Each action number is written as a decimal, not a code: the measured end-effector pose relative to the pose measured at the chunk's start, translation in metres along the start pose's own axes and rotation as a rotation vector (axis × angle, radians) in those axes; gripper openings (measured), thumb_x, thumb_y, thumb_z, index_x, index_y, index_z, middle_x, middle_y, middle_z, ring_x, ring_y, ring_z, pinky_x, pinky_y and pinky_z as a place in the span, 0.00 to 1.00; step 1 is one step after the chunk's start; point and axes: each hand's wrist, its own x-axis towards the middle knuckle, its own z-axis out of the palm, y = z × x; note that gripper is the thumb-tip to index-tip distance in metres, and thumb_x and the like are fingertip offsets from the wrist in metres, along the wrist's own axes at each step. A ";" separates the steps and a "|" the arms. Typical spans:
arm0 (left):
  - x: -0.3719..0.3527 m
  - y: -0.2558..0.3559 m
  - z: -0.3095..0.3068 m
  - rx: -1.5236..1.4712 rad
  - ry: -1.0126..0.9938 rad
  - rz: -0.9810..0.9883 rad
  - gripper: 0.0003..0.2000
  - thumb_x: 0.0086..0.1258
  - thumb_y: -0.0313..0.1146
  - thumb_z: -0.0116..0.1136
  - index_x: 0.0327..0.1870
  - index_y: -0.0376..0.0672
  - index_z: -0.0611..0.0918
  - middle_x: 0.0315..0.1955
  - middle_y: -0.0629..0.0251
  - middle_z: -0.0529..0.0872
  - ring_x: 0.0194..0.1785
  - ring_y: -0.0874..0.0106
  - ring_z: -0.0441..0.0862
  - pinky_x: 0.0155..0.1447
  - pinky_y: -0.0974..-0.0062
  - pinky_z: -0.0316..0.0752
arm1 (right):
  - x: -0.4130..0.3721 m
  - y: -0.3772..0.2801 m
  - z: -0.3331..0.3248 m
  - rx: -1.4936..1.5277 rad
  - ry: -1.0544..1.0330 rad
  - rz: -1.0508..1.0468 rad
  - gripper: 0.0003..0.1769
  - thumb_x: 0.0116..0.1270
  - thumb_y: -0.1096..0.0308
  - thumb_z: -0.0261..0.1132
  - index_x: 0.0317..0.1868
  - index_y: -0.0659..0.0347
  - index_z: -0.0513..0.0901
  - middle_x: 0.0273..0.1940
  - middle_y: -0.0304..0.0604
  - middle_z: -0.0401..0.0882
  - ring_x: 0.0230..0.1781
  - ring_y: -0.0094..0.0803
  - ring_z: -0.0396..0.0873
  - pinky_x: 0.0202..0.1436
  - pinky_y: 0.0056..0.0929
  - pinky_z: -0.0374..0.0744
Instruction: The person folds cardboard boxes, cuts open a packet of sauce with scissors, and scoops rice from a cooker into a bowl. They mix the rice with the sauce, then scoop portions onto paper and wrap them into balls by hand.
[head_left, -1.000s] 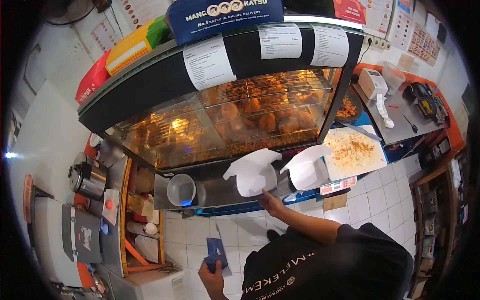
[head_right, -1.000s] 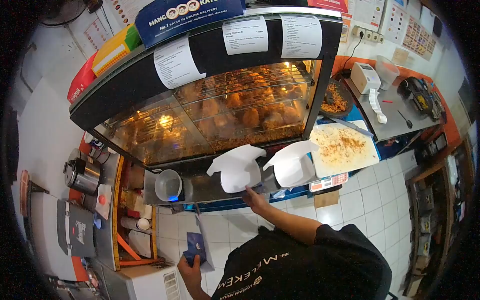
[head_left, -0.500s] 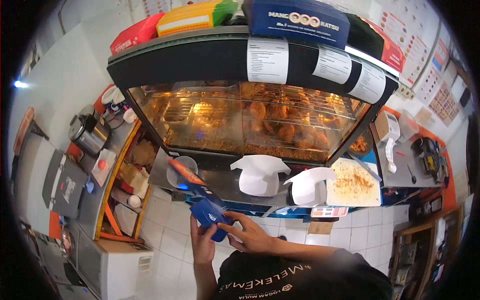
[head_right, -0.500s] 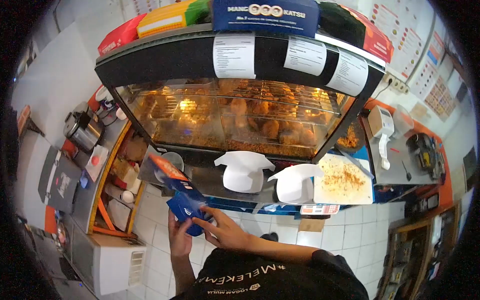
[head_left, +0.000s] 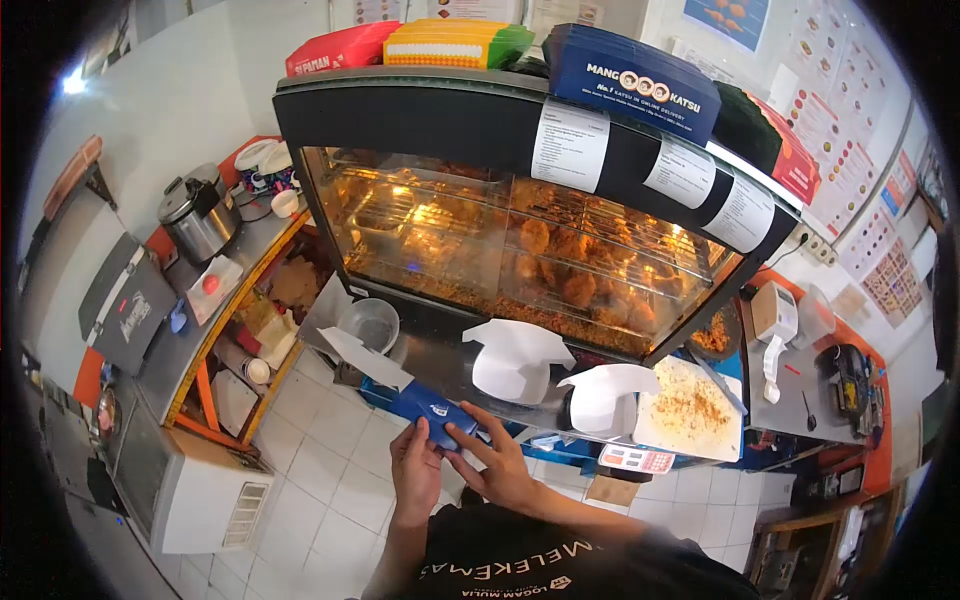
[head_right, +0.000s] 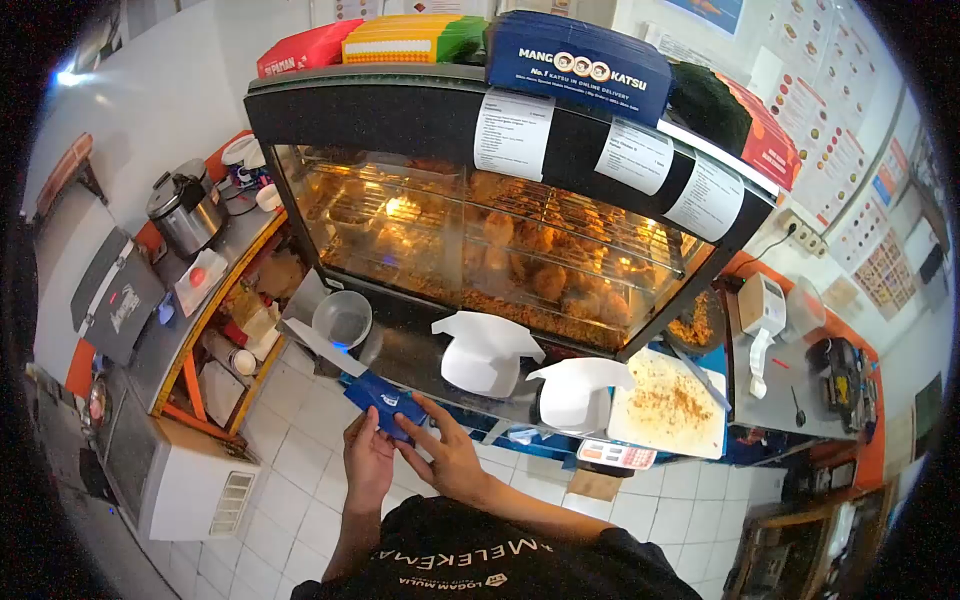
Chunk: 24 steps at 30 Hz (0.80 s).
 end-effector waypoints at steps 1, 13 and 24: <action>-0.002 -0.003 0.000 0.014 -0.001 0.001 0.11 0.80 0.36 0.55 0.48 0.37 0.84 0.44 0.64 0.88 0.46 0.74 0.85 0.51 0.75 0.78 | -0.002 -0.003 -0.001 0.046 0.012 0.055 0.33 0.58 0.69 0.78 0.64 0.58 0.77 0.66 0.60 0.69 0.65 0.54 0.74 0.65 0.41 0.77; -0.069 0.002 0.015 1.270 -0.038 0.775 0.12 0.74 0.33 0.60 0.48 0.32 0.82 0.38 0.47 0.86 0.40 0.52 0.84 0.45 0.61 0.77 | -0.019 0.030 -0.013 0.784 -0.067 0.389 0.37 0.82 0.57 0.52 0.82 0.54 0.45 0.60 0.43 0.65 0.48 0.27 0.71 0.49 0.27 0.76; -0.107 0.027 0.030 1.465 0.009 0.644 0.27 0.65 0.28 0.60 0.68 0.36 0.74 0.18 0.56 0.81 0.21 0.57 0.79 0.32 0.61 0.73 | -0.025 0.010 -0.022 0.473 -0.301 0.060 0.17 0.69 0.72 0.67 0.57 0.66 0.80 0.38 0.40 0.67 0.32 0.27 0.69 0.36 0.24 0.70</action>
